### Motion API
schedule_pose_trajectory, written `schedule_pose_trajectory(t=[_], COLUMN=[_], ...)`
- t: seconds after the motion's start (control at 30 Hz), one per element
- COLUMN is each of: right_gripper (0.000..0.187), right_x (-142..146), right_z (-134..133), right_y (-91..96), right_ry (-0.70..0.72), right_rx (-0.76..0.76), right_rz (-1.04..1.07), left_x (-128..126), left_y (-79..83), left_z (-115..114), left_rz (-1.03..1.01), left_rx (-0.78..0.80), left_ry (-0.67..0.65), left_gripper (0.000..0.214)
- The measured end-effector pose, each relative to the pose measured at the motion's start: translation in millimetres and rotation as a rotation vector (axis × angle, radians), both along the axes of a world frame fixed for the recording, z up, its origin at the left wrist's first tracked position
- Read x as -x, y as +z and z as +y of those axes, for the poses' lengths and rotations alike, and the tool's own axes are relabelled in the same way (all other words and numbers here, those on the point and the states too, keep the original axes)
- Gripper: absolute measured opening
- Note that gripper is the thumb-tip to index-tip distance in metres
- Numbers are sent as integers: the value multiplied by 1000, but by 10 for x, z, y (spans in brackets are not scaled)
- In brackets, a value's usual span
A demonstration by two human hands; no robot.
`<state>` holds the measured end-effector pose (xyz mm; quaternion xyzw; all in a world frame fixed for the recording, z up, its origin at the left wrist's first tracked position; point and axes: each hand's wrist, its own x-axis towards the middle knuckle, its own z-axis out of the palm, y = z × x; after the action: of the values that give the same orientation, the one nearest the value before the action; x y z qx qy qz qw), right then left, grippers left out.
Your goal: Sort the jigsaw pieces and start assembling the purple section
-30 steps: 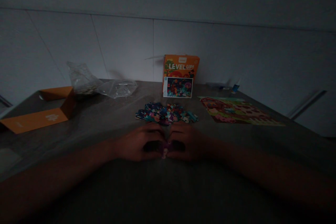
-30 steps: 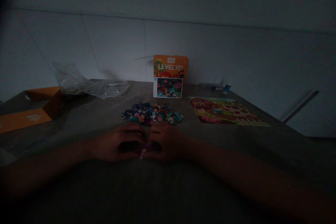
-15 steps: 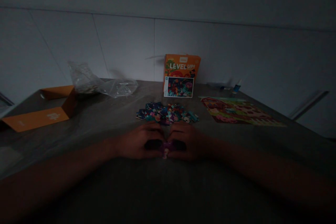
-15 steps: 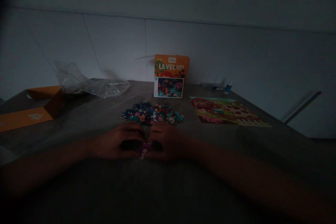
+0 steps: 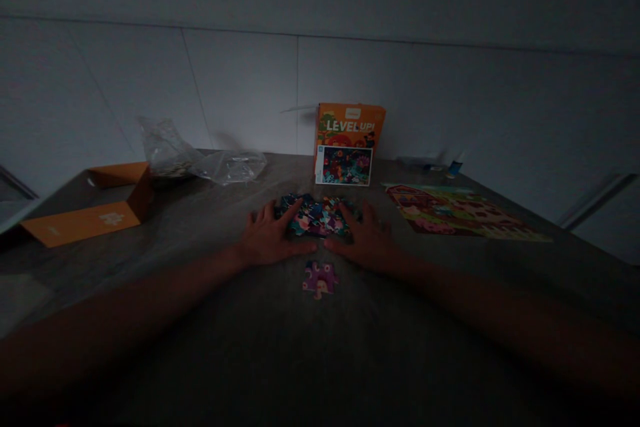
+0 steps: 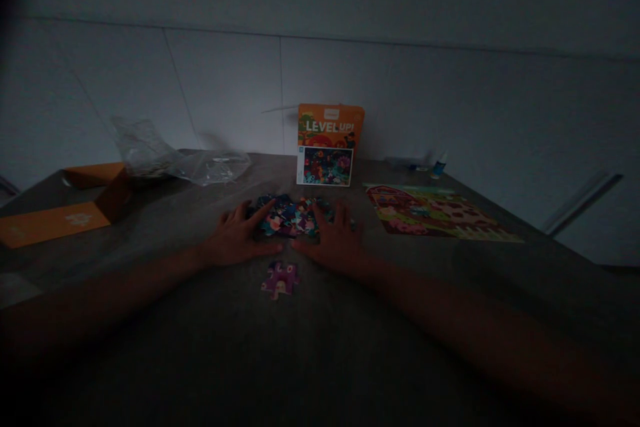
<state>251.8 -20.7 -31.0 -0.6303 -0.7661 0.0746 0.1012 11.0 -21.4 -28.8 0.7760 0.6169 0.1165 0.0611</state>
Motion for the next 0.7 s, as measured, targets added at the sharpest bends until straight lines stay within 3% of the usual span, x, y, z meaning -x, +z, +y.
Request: schedule_pose_trajectory(t=[0.13,0.43,0.6,0.7], right_gripper=[105,98,92,63], right_x=[50,35,24,-4], right_z=[142,387,352,339], right_y=[-1,-20,-72,38], right_ry=[2,50,62,81], right_rx=[-2,-71,-224,-416], right_rz=[-28,0,47,147], left_x=[-112,-123,-140,-113], left_y=[37,8,-58,156], left_z=[178,428,403,409], left_rz=[37,21,-45,-208], left_rx=[44,-22,-198,-419], left_ry=[46,-38,-37,-82], left_gripper=[115,102,100,71])
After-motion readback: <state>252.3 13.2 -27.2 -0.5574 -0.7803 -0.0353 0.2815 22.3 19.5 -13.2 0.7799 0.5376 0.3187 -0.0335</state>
